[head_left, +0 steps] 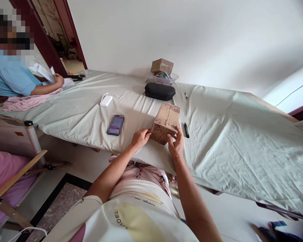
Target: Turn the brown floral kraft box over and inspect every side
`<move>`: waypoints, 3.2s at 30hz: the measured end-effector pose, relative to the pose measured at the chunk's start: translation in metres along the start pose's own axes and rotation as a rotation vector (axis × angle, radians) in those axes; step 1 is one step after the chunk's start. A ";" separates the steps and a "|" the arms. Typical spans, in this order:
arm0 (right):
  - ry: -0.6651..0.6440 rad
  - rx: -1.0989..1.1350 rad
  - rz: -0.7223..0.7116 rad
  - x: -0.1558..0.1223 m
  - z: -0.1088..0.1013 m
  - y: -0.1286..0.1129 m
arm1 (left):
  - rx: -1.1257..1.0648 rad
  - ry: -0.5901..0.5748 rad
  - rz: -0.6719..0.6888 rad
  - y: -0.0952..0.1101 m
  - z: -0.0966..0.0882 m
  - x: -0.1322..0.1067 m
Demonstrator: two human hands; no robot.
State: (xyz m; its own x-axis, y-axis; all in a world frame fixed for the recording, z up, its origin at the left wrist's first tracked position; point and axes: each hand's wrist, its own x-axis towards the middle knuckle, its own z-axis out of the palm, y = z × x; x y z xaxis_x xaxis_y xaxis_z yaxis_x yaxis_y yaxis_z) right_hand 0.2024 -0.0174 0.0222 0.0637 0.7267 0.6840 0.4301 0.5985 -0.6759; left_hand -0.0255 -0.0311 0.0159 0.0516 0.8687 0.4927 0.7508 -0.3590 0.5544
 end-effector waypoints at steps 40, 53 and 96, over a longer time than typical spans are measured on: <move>-0.238 -0.427 0.184 -0.005 -0.003 0.010 | -0.044 0.109 -0.215 -0.009 0.000 0.003; 0.010 -0.131 -0.010 -0.008 -0.006 0.000 | -0.009 0.087 -0.106 -0.011 -0.001 0.002; -0.053 -0.192 0.084 -0.008 -0.001 0.002 | 0.055 -0.008 -0.191 0.002 -0.005 0.003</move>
State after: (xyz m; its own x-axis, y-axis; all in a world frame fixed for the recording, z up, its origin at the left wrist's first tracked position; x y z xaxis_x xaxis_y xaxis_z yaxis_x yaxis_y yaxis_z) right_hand 0.2035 -0.0218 0.0155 0.0619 0.7911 0.6086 0.5891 0.4632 -0.6621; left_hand -0.0268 -0.0306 0.0220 -0.0904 0.9219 0.3768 0.7823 -0.1684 0.5997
